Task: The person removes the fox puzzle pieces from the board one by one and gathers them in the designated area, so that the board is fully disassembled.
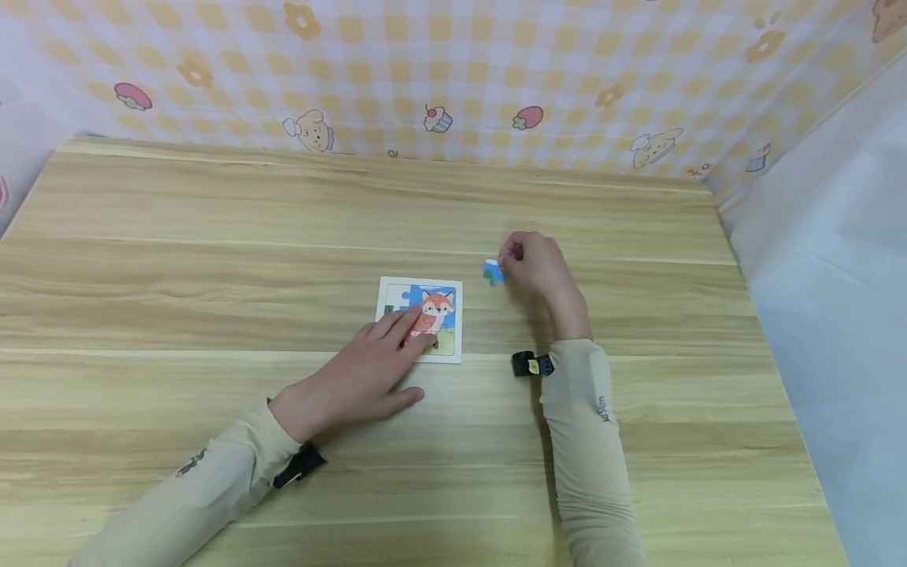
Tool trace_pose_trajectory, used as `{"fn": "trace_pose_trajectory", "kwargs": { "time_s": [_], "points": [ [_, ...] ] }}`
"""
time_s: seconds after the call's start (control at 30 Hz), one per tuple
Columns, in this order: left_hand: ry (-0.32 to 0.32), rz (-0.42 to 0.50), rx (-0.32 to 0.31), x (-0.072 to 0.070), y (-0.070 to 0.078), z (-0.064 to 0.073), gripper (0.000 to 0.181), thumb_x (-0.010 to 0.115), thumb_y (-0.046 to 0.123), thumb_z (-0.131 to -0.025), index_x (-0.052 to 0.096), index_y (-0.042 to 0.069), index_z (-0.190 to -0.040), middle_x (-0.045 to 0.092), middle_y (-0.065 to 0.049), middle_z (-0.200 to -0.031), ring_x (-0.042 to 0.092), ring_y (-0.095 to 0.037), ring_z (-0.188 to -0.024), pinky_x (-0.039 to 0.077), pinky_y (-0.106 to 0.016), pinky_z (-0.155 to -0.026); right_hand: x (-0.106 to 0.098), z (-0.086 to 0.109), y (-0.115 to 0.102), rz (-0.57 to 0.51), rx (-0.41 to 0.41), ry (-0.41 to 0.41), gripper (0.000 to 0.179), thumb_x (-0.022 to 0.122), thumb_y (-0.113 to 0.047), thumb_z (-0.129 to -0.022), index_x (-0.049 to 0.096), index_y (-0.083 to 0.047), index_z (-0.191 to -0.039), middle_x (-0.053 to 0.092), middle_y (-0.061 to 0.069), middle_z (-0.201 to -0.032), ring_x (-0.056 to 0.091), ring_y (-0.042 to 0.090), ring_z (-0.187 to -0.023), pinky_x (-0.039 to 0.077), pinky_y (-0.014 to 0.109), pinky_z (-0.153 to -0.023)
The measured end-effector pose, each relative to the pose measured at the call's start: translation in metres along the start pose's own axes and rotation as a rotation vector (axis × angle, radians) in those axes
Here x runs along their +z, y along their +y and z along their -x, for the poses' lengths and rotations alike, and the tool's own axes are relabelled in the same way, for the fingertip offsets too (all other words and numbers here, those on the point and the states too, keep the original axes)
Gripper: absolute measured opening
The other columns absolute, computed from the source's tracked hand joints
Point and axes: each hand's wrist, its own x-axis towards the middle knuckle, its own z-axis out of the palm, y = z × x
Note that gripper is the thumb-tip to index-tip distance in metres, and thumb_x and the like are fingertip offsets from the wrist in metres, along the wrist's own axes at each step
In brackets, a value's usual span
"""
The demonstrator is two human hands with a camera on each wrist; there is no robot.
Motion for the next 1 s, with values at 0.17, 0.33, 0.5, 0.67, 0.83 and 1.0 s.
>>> {"fn": "trace_pose_trajectory", "kwargs": {
  "time_s": [0.17, 0.33, 0.5, 0.67, 0.83, 1.0],
  "points": [
    [0.023, 0.027, 0.012, 0.0001, 0.0002, 0.0005, 0.058, 0.064, 0.041, -0.084, 0.047, 0.013, -0.132, 0.017, -0.016, -0.152, 0.026, -0.031, -0.132, 0.033, -0.047, -0.098, 0.0005, -0.0003, 0.0011, -0.003, 0.002, 0.001, 0.011, 0.054, -0.008, -0.092, 0.062, -0.001, -0.093, 0.059, 0.014, -0.092, 0.050, 0.026, -0.084, 0.041, 0.038, -0.076],
    [0.034, 0.041, 0.025, -0.0003, 0.0001, 0.0012, 0.057, 0.064, 0.039, -0.085, 0.047, 0.011, -0.132, 0.024, -0.013, -0.150, 0.027, -0.031, -0.131, 0.032, -0.047, -0.100, 0.0004, -0.0013, 0.0018, -0.009, 0.006, 0.005, 0.011, 0.054, -0.007, -0.092, 0.063, -0.001, -0.093, 0.059, 0.014, -0.093, 0.050, 0.026, -0.086, 0.041, 0.038, -0.077],
    [0.021, 0.041, 0.024, 0.0004, -0.0006, 0.0007, 0.060, 0.064, 0.038, -0.085, 0.045, 0.010, -0.134, 0.030, -0.013, -0.147, 0.025, -0.031, -0.133, 0.029, -0.048, -0.102, 0.0009, -0.0025, 0.0020, -0.010, -0.003, 0.015, 0.010, 0.055, -0.007, -0.092, 0.063, -0.002, -0.091, 0.059, 0.014, -0.091, 0.050, 0.026, -0.084, 0.041, 0.037, -0.075],
    [0.028, 0.037, 0.027, 0.0010, -0.0008, 0.0004, 0.059, 0.065, 0.037, -0.084, 0.045, 0.010, -0.133, 0.031, -0.013, -0.147, 0.026, -0.031, -0.132, 0.030, -0.048, -0.101, 0.0020, -0.0038, 0.0023, 0.002, -0.023, 0.033, 0.009, 0.056, -0.008, -0.092, 0.064, -0.003, -0.088, 0.060, 0.012, -0.088, 0.049, 0.026, -0.080, 0.039, 0.036, -0.070],
    [0.025, 0.044, 0.026, 0.0011, -0.0008, 0.0005, 0.059, 0.065, 0.037, -0.084, 0.045, 0.010, -0.133, 0.030, -0.013, -0.147, 0.026, -0.031, -0.132, 0.030, -0.048, -0.101, 0.0026, -0.0041, 0.0024, -0.003, -0.037, 0.038, 0.009, 0.057, -0.007, -0.091, 0.065, -0.003, -0.088, 0.060, 0.012, -0.088, 0.048, 0.026, -0.080, 0.039, 0.036, -0.070],
    [0.016, 0.031, 0.021, -0.0001, -0.0017, 0.0015, 0.060, 0.064, 0.037, -0.085, 0.045, 0.010, -0.134, 0.030, -0.013, -0.147, 0.026, -0.031, -0.132, 0.030, -0.048, -0.101, 0.0038, -0.0056, 0.0008, -0.019, -0.050, 0.036, 0.009, 0.057, -0.007, -0.091, 0.065, -0.003, -0.088, 0.060, 0.011, -0.088, 0.049, 0.025, -0.082, 0.040, 0.037, -0.074]
  ]
}}
